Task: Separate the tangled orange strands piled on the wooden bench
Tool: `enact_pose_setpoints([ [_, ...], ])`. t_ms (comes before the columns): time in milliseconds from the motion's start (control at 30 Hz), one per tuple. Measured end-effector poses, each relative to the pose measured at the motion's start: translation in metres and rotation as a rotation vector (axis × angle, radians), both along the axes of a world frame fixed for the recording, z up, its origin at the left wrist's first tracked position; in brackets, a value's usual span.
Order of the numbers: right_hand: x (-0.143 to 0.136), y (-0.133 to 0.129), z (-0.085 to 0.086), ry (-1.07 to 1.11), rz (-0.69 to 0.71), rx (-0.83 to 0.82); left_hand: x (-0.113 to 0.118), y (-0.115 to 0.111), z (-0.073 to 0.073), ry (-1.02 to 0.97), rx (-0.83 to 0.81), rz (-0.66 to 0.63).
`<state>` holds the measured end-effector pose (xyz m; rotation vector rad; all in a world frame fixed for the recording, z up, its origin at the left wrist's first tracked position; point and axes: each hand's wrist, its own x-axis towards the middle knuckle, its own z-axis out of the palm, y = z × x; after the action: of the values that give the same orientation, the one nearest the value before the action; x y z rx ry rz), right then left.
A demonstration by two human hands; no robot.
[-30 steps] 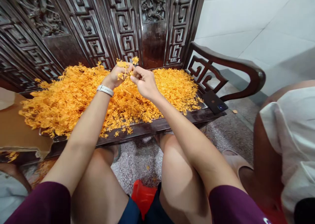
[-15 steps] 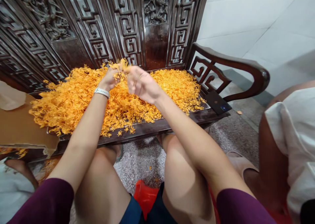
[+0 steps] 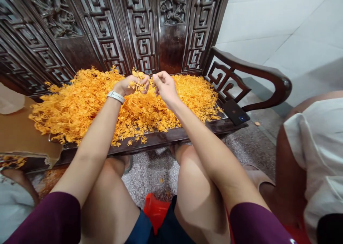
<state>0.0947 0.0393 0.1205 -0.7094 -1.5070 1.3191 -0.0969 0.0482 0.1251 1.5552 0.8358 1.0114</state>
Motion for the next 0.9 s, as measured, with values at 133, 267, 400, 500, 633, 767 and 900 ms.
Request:
enact_pose_setpoints([
  [133,-0.004,-0.004,0.001,-0.076,0.066,0.152,0.010,0.009,-0.005,-0.128,0.062,0.158],
  [267,-0.004,-0.003,0.011,-0.040,0.104,0.140,0.019,0.013,0.008,-0.175,0.109,0.223],
  [400,0.001,0.000,0.025,0.105,0.106,0.128,0.030,0.023,0.024,-0.223,0.178,0.344],
  [500,0.005,-0.015,0.034,0.088,0.301,0.171,0.021,0.034,0.020,-0.278,0.233,0.610],
  [633,0.004,-0.049,0.040,-0.126,0.877,0.234,-0.015,0.039,-0.001,-0.274,0.152,0.797],
  [767,0.004,-0.048,0.039,0.036,0.684,0.018,-0.035,0.037,-0.013,-0.186,0.113,0.803],
  [900,0.013,-0.012,0.031,0.256,0.144,-0.342,-0.027,0.036,-0.011,-0.157,0.086,0.670],
])
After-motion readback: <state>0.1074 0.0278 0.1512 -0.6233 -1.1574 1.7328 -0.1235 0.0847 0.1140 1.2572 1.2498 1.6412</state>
